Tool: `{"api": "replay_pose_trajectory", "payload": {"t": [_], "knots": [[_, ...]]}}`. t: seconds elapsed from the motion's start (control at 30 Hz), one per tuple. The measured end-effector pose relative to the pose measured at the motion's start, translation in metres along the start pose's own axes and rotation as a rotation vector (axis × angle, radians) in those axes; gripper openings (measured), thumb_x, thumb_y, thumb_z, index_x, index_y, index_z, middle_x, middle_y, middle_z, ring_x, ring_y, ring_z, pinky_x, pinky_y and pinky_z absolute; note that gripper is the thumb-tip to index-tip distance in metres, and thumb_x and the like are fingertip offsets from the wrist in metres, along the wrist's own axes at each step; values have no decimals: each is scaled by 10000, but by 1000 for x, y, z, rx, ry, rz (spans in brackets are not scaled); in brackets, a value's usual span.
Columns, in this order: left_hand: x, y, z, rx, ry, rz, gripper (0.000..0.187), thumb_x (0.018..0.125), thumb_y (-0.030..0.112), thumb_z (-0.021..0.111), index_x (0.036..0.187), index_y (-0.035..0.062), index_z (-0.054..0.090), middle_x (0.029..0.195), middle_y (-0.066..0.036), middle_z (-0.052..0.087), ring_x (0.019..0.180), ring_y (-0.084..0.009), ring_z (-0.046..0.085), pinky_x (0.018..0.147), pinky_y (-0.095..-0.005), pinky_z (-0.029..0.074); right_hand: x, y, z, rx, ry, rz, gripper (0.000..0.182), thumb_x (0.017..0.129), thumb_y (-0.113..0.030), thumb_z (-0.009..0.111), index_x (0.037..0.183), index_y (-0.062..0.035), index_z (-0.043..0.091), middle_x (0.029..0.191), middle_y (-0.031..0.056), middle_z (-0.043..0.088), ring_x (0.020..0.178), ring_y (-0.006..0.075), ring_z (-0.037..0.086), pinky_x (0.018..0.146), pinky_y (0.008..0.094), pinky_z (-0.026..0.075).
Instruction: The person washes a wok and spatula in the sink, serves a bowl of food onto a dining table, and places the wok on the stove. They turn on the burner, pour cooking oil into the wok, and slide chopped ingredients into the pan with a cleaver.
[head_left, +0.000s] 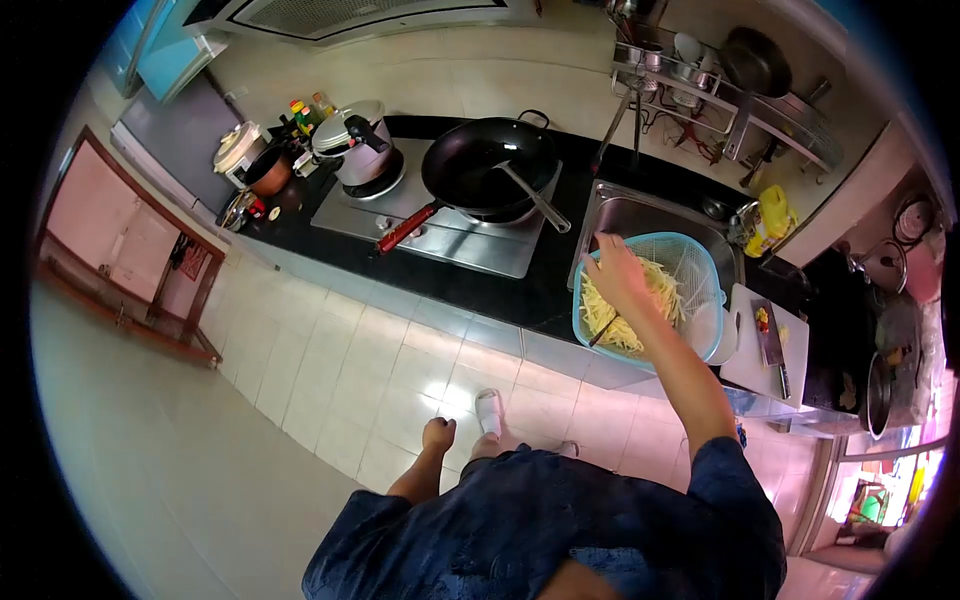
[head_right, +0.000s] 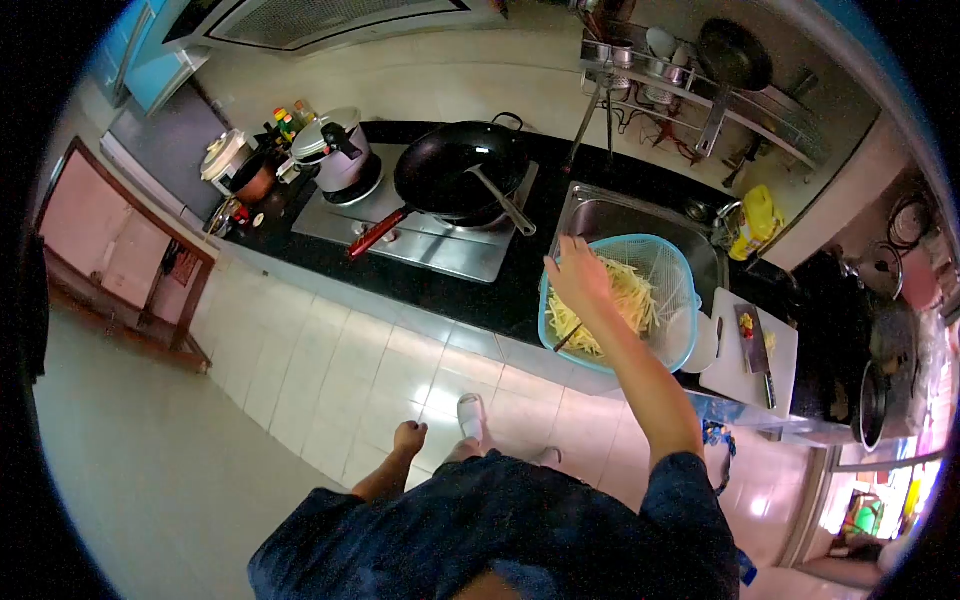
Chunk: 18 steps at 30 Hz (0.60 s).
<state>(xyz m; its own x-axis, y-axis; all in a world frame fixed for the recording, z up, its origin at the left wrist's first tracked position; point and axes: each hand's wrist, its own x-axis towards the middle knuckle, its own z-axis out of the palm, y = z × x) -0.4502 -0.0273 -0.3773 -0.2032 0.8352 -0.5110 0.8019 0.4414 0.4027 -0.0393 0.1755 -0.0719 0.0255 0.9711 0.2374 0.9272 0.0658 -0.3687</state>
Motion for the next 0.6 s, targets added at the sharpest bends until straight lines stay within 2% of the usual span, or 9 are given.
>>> {"api": "replay_pose_trajectory", "payload": {"t": [0.07,0.1,0.2,0.23,0.27,0.33,0.4,0.47,0.6], "knots": [[-27,-8,9,-69,31,-32,423,827,375,559,854,-23,698,885,-254,671,875,-410,651,790,-467,509,32,1,20,-7,72,-88,516,887,-327,608,1261,5,486,1174,210,570,1077,372,574,893,447,494],[-40,-20,19,-104,91,-41,428,821,384,573,836,-26,696,859,-261,666,853,-416,651,771,-470,509,47,-1,28,-21,44,-68,519,879,-337,618,1244,8,488,1162,216,571,1071,372,576,888,449,496],[-82,-56,28,-22,47,-116,436,811,402,579,833,-17,695,872,-264,662,864,-417,651,775,-477,507,83,-16,50,-56,-27,-5,529,860,-366,645,1195,13,490,1131,230,573,1053,372,583,874,453,504],[-84,-92,48,-62,42,-138,459,811,419,568,827,-23,694,892,-273,658,889,-416,648,790,-480,503,93,-21,57,-66,-49,18,532,854,-376,651,1181,12,490,1123,231,574,1049,369,584,872,453,506],[-94,-108,47,8,-72,-238,484,815,436,553,822,-27,692,905,-272,660,904,-419,644,802,-481,501,102,-25,64,-75,-70,43,535,849,-385,657,1167,11,490,1116,231,574,1045,366,586,869,452,508],[-117,-137,44,33,-155,-282,478,811,430,553,816,-25,699,862,-263,673,876,-416,653,787,-473,506,117,-28,81,-64,-75,52,523,867,-380,636,1172,17,484,1102,227,594,1006,381,615,841,461,520],[-154,-124,16,-95,-66,-315,402,796,333,575,723,-50,671,739,-257,662,759,-378,667,719,-457,514,129,-26,98,-22,-145,100,487,889,-361,608,1164,20,481,1078,232,617,978,390,634,824,469,526],[-162,-119,1,-172,-121,-415,378,793,311,574,684,-42,656,663,-233,642,626,-347,650,636,-442,514,134,-22,108,13,-195,94,378,920,-314,551,1075,28,514,1014,251,653,952,405,649,807,486,526],[-142,-119,-10,-177,-84,-325,385,804,314,552,667,-33,650,577,-195,614,535,-312,625,583,-421,509,112,-31,92,59,-174,100,338,931,-296,525,1007,33,539,977,272,655,920,435,641,793,505,516]]}}
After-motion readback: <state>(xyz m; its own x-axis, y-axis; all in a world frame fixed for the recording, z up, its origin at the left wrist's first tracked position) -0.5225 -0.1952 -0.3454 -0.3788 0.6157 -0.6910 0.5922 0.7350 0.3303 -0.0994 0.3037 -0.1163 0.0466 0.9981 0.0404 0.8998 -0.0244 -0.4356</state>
